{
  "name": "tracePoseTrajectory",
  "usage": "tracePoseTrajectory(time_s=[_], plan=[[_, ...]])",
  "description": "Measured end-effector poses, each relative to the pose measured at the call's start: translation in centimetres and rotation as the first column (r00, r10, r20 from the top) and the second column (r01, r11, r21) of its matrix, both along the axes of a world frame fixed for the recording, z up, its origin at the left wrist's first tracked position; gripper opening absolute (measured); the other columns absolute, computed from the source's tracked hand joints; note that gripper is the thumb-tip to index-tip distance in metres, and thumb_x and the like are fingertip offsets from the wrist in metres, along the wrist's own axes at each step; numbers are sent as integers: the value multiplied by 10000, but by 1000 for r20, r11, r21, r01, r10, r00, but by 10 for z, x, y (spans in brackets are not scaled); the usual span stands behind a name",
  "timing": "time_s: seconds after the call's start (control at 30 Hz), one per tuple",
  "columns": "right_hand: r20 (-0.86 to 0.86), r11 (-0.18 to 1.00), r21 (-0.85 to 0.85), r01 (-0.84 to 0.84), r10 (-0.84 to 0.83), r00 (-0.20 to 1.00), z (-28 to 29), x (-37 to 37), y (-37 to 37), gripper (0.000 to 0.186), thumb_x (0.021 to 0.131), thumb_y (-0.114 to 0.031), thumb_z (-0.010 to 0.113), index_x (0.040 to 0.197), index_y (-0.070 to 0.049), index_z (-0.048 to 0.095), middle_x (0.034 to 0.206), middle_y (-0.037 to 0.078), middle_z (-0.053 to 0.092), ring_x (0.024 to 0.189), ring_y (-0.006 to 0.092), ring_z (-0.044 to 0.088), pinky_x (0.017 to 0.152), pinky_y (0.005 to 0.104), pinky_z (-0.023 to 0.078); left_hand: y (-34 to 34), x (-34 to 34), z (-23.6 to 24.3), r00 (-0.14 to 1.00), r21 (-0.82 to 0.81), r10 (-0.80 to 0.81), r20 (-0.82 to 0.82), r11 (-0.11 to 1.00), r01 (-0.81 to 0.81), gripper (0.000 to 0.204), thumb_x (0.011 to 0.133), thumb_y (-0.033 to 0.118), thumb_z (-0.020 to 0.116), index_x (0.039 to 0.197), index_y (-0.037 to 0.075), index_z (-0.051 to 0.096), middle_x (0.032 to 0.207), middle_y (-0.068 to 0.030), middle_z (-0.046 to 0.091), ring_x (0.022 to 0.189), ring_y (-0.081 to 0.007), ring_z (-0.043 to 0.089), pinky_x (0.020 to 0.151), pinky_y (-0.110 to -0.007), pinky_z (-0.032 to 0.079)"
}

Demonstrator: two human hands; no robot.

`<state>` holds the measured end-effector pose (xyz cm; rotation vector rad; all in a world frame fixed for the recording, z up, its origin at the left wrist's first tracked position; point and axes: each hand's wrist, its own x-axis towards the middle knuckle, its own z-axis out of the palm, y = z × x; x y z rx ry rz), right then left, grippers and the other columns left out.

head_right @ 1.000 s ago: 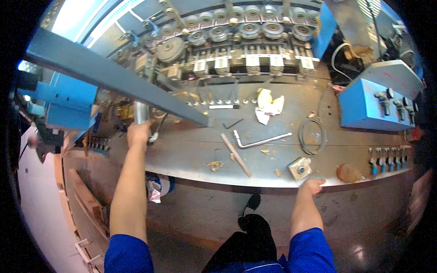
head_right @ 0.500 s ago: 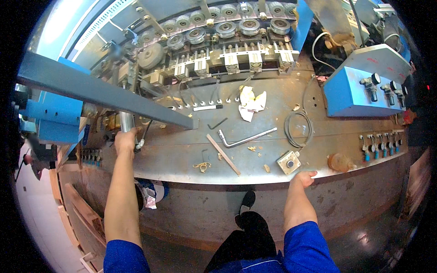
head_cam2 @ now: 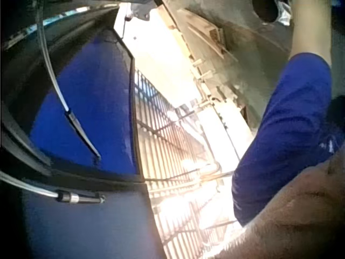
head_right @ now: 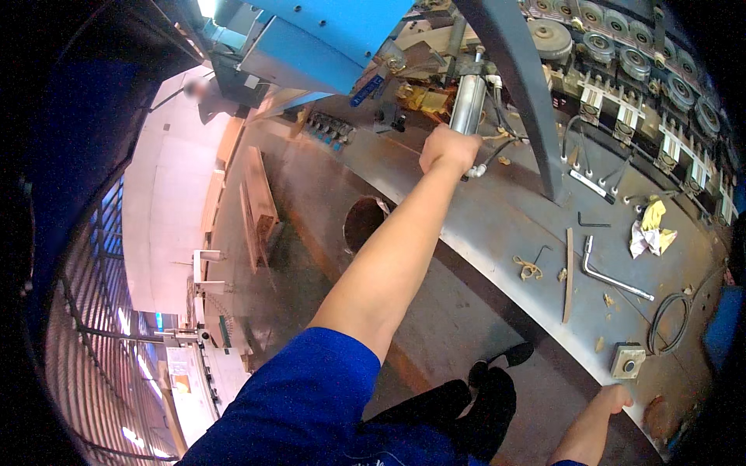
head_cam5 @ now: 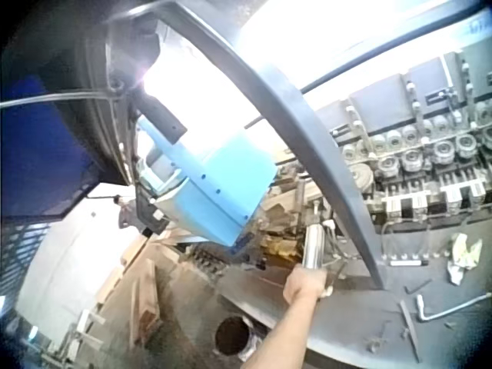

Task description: The person uses an Allen wrench to tighten bolts on a large industrial machine with multiple rollers and pneumatic cylinders. They repeatedly adjust and re-tighten several fasteners on the machine's frame and components.

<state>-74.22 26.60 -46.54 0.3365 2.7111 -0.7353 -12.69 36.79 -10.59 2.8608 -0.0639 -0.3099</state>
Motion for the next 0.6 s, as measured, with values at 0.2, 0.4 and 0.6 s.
tracePoseTrajectory(time_s=[0.2, 0.4, 0.6], plan=[[-78, 881, 100, -462, 470, 879, -29, -44, -7, 643, 996, -544, 469, 1173, 27, 704, 1177, 218, 716, 1056, 393, 709, 831, 473, 592, -14, 3, 2, 992, -23, -87, -93, 996, 85, 538, 809, 438, 692, 1224, 97, 705, 1234, -152, 715, 1149, -309, 686, 953, -434, 540], [25, 982, -94, -164, 167, 986, 55, 33, -6, 814, 1012, -609, 377, 1178, 137, 657, 1200, 342, 660, 1150, 493, 628, 1056, 524, 462, -21, -19, 12, 995, 71, -79, 65, 995, 75, 625, 788, 494, 711, 1246, 71, 663, 1238, -192, 702, 1156, -356, 672, 964, -455, 528], [36, 980, -86, -181, 185, 982, 29, 11, 3, 835, 1011, -614, 363, 1217, 149, 631, 1194, 351, 657, 1144, 501, 628, 1059, 528, 463, -22, -6, 3, 993, 57, -105, 59, 993, 102, 638, 778, 472, 707, 1261, 58, 653, 1255, -189, 695, 1156, -349, 672, 983, -455, 525]])
